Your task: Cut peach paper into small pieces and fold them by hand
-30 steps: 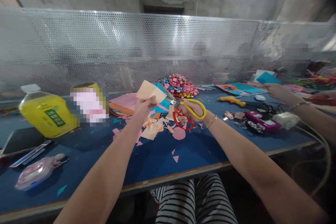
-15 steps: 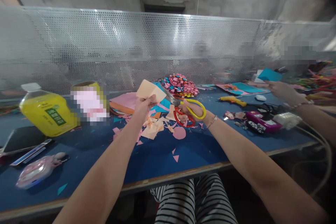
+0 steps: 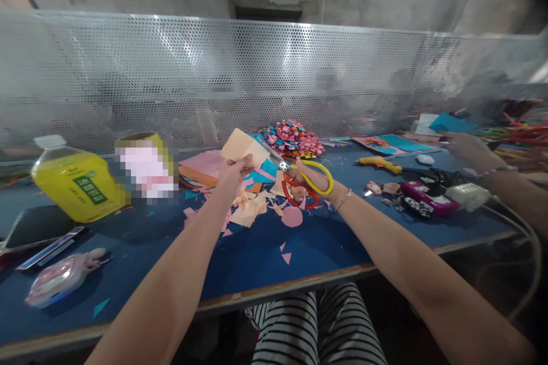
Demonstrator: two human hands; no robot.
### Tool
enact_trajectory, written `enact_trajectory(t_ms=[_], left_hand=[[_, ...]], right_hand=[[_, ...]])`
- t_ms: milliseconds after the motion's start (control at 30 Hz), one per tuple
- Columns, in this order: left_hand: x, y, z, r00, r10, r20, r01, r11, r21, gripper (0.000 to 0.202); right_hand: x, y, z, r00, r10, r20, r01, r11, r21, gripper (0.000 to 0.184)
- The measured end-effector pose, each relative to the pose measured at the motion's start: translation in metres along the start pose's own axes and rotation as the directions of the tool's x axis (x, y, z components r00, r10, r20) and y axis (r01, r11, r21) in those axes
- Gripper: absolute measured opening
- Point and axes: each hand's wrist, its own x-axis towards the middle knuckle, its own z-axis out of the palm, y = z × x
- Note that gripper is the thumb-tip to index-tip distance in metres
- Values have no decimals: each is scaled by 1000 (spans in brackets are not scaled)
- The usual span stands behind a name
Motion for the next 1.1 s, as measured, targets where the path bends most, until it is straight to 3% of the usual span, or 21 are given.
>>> enact_trajectory(t_ms=[433,767,933,1100], left_hand=[[-2,1,2,998,-37,56,39,998,-40,30],[-7,3,3,991,-48,125,54,998,-44,28],[-8,5,4,989,-69,128,77,996,-55,29],[-9,9,6,981,-166,102,171,984,-45,35]], right_hand=[[-5,-7,1,988,101,119,-119,980,158,65],[-6,-11,3,978,55,201,-85,986,142,71],[-7,-13,3,983,56,177,-77,990,115,72],[-6,-11,2,987,75,145,-90,990,107,67]])
